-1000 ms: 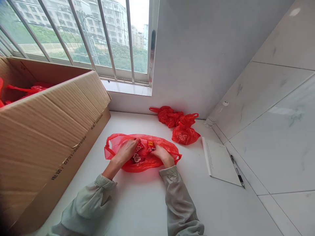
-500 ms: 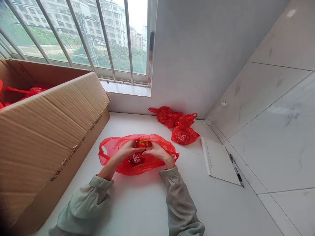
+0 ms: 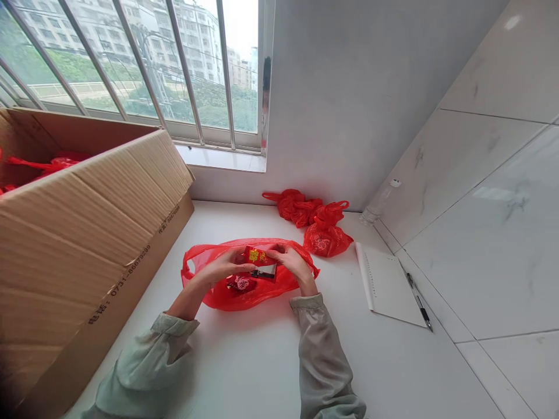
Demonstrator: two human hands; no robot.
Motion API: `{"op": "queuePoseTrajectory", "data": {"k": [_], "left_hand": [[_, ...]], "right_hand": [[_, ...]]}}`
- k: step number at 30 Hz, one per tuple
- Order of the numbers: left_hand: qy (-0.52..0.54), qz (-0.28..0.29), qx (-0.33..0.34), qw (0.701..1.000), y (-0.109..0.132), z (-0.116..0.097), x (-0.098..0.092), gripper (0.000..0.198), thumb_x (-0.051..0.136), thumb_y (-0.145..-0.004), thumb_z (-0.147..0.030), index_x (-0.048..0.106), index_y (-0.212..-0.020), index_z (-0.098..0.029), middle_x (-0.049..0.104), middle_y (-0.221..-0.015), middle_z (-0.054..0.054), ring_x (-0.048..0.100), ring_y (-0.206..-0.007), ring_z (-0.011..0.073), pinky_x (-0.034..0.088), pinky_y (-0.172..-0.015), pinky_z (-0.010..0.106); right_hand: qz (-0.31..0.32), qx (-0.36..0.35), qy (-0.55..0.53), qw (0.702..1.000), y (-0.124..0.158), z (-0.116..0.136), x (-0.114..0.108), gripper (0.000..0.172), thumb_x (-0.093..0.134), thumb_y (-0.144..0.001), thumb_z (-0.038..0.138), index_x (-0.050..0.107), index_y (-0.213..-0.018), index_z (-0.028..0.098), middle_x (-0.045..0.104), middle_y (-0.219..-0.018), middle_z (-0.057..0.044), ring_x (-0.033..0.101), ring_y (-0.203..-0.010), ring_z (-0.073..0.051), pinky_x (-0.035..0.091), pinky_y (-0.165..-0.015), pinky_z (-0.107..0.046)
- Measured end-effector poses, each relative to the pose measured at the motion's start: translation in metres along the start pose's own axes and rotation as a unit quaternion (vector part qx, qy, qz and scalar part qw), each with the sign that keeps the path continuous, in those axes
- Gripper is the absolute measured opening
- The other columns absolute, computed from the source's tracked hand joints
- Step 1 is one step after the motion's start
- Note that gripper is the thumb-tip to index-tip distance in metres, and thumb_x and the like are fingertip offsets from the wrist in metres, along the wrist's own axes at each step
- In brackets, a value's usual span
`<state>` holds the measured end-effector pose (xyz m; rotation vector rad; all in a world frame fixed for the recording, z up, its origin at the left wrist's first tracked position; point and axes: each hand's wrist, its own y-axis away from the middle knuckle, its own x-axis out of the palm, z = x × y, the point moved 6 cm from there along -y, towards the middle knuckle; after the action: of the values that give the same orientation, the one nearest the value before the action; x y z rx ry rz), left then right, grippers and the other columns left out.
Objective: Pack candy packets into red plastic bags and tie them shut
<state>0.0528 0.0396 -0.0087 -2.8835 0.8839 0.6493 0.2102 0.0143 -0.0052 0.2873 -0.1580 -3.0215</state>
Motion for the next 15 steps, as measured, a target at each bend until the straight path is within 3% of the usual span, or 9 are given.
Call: {"op": "queuePoseTrajectory", "data": {"k": [3,6,15], "left_hand": [[0.067,0.02,-0.03,0.997,-0.0007,0.0017,0.003,0.035,0.062,-0.078,-0.052,0.054,-0.073,-0.018,0.051,-0.069,-0.002,0.048,-0.062,0.013,0.037,-0.053,0.024],[0.101,-0.019,-0.055,0.993,-0.0015,0.0053,0.0012,0.038,0.062,-0.078,-0.054,0.05,-0.07,-0.018,0.045,-0.065,-0.003,0.041,-0.058,0.0111,0.031,-0.05,0.024],[0.118,-0.051,-0.071,0.989,-0.0016,0.0091,0.0001,0.032,0.061,-0.077,-0.047,0.052,-0.071,-0.017,0.047,-0.065,-0.002,0.043,-0.058,0.0113,0.034,-0.05,0.024]], "right_hand": [[0.031,0.002,-0.041,0.999,-0.0011,-0.0028,0.0031,0.03,0.067,-0.077,0.047,0.063,-0.076,0.018,0.062,-0.078,0.001,0.057,-0.076,-0.014,0.044,-0.078,-0.029],[0.04,0.0,-0.06,0.997,-0.0024,-0.0046,0.0053,0.029,0.069,-0.075,0.045,0.061,-0.076,0.017,0.058,-0.075,0.003,0.054,-0.076,-0.013,0.042,-0.077,-0.028],[0.028,0.018,-0.047,0.998,-0.0039,-0.0078,0.0065,0.031,0.068,-0.074,0.048,0.059,-0.077,0.018,0.058,-0.077,0.002,0.054,-0.078,-0.014,0.044,-0.077,-0.029]]}}
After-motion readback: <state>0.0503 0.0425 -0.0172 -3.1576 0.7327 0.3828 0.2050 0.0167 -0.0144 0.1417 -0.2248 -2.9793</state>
